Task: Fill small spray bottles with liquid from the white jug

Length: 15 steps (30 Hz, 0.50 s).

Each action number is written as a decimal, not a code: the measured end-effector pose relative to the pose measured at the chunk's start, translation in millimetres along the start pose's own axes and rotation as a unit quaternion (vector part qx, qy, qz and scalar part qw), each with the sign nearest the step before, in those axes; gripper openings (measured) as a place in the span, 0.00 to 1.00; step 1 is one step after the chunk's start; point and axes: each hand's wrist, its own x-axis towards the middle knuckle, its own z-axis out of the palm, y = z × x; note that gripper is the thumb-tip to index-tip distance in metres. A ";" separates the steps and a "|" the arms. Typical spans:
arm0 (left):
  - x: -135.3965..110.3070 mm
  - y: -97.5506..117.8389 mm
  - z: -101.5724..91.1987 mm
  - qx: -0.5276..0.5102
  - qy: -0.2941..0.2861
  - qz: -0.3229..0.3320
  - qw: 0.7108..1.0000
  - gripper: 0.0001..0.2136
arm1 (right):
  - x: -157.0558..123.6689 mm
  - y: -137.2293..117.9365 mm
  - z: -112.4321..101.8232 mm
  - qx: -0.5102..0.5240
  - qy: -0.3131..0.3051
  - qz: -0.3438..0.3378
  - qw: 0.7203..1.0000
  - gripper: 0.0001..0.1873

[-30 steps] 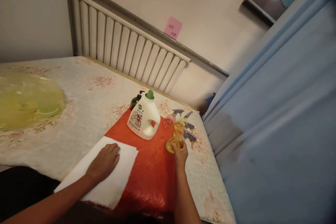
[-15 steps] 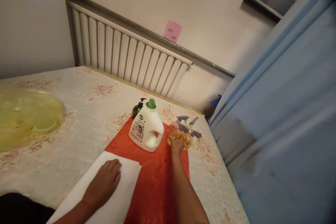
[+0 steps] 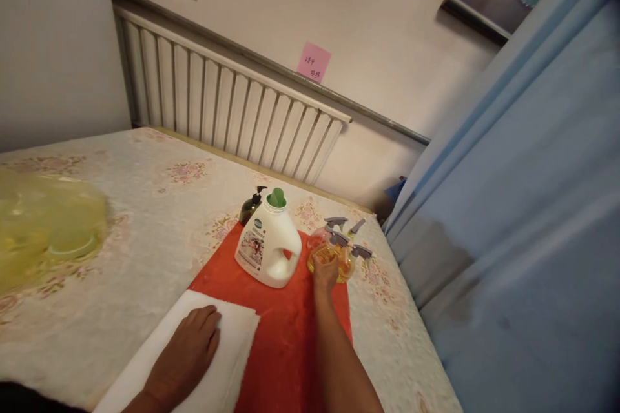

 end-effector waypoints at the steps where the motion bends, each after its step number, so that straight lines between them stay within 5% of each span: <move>1: 0.2 0.2 0.0 -0.001 0.000 0.000 1.000 0.10 | -1.6 -1.2 -1.1 -0.011 0.000 0.017 1.000 0.33; 15: 0.4 1.7 -1.1 -0.015 0.009 -0.008 1.000 0.10 | -16.3 -13.2 -17.4 -0.067 -0.013 0.030 0.997 0.38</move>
